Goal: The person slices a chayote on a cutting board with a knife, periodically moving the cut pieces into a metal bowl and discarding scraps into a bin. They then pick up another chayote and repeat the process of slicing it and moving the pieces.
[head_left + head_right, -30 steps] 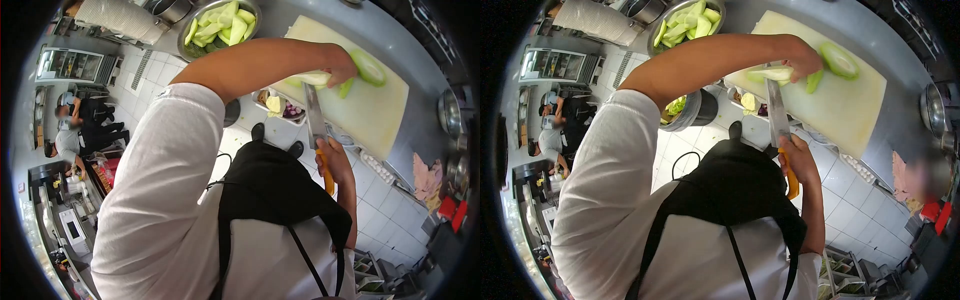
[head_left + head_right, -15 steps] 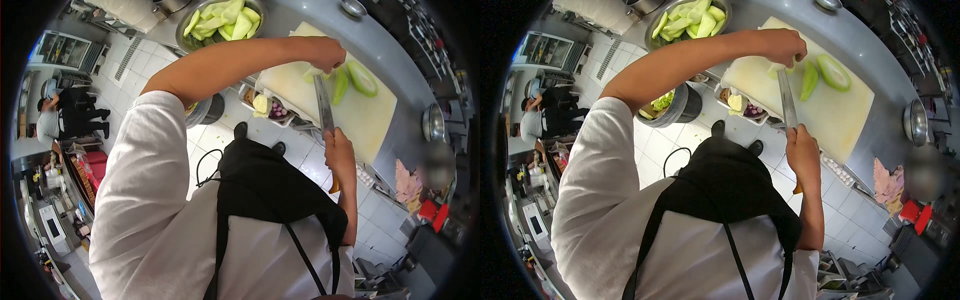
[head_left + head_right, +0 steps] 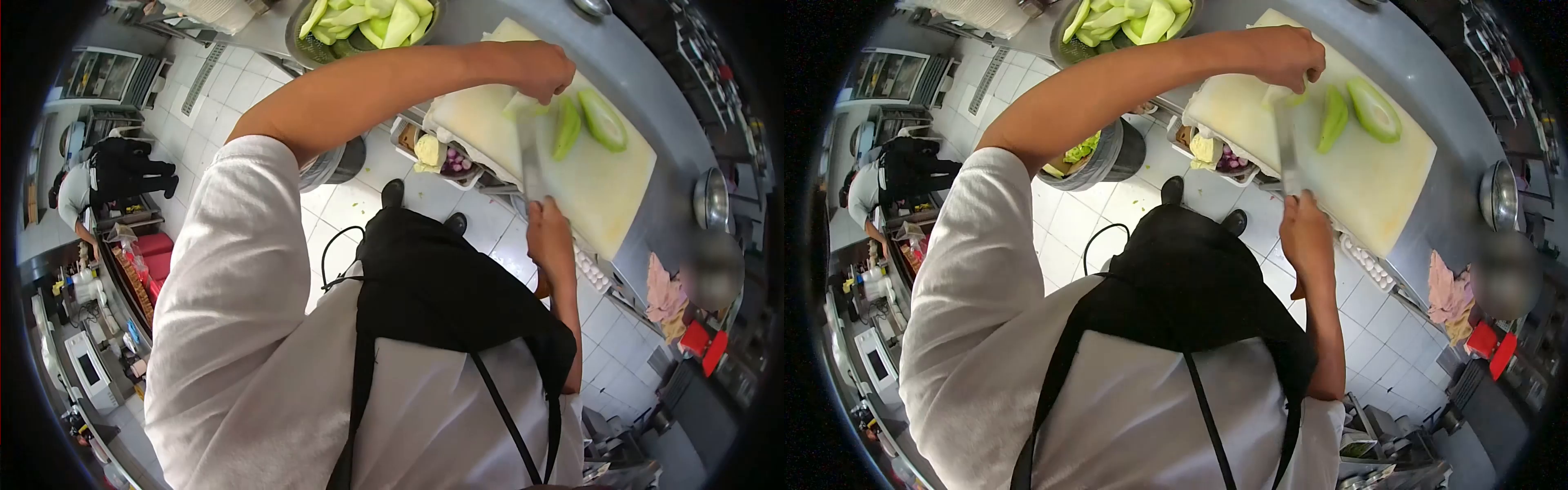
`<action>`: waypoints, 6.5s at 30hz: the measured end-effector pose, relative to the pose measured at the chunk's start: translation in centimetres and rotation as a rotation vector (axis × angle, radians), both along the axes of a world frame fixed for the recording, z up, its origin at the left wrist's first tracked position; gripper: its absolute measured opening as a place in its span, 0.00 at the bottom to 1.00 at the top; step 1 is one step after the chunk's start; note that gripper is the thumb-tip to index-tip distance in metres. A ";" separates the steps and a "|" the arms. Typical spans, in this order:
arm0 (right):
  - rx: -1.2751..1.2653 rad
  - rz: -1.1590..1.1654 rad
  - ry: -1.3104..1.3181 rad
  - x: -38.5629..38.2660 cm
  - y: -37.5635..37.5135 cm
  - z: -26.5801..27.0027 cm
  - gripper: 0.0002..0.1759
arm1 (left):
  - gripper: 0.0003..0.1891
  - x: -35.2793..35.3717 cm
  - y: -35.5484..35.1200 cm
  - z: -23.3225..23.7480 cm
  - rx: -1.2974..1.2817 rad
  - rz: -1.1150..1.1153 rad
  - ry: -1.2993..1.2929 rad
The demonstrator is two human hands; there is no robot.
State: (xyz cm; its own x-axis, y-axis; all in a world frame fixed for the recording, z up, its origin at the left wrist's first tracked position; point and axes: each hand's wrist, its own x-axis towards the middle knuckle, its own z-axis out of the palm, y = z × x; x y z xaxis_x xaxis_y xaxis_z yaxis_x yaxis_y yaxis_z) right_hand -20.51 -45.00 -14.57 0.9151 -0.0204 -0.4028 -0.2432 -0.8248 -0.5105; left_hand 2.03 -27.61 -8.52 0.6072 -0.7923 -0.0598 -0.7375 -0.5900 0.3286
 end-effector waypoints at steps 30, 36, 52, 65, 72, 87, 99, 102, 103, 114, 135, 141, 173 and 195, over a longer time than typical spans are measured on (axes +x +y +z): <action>0.393 -0.224 0.170 -4.6 -3.9 0.9 0.17 | 0.09 -11.1 18.9 -10.1 -1.342 1.227 0.843; 0.371 -0.116 0.173 -3.9 -6.1 -1.1 0.15 | 0.11 -22.0 32.2 -18.7 -1.557 1.704 0.771; 0.522 -0.524 0.116 -5.6 -5.7 3.4 0.15 | 0.34 -7.4 7.9 -8.6 -0.750 0.794 -0.178; 0.618 -0.593 0.038 -8.0 -5.9 2.5 0.13 | 0.15 0.4 4.9 -11.9 -0.807 1.022 0.100; 0.584 -0.553 0.063 -5.3 -6.3 3.5 0.15 | 0.14 -4.3 19.0 -8.3 -0.992 1.322 -0.087; 0.658 -0.790 0.045 -8.7 -9.0 2.2 0.16 | 0.27 -7.1 1.1 -4.7 -0.445 0.227 -0.039; 0.706 -0.994 -0.002 -16.1 -9.2 0.9 0.16 | 0.25 -2.6 -9.4 -8.1 0.256 -0.502 -0.389; 0.689 -0.974 0.010 -15.8 -9.5 1.4 0.16 | 0.23 -2.7 -8.8 -7.8 0.239 -0.368 -0.316; 0.677 -0.958 0.016 -15.2 -9.7 1.3 0.16 | 0.22 -2.5 -8.4 -7.7 0.227 -0.312 -0.266; 0.692 -0.730 0.123 -11.1 -8.4 1.3 0.16 | 0.22 1.7 2.1 -6.3 -0.483 0.586 0.958; 0.689 -0.642 0.232 -10.1 -5.7 1.5 0.17 | 0.23 -3.0 3.9 -9.6 -0.325 0.441 0.049; 0.804 -0.638 0.307 -8.0 -5.9 1.3 0.18 | 0.19 -3.0 2.9 -8.9 -0.277 0.424 -0.031; 1.082 -0.593 0.369 -3.4 -6.0 -0.8 0.27 | 0.17 -2.3 1.6 -8.4 -0.123 0.349 -0.152; 0.880 -0.509 0.461 -0.7 -6.2 3.4 0.19 | 0.18 -2.3 1.5 -8.9 -0.126 0.354 -0.133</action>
State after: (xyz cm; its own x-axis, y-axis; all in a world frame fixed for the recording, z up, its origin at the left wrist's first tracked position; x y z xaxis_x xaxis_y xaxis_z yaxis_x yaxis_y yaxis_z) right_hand -21.22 -51.17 -11.12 0.6405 0.1091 -0.7602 -0.7666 0.0302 -0.6415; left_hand -0.30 -26.06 -17.44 0.8400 -0.5286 0.1224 -0.5368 -0.7765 0.3301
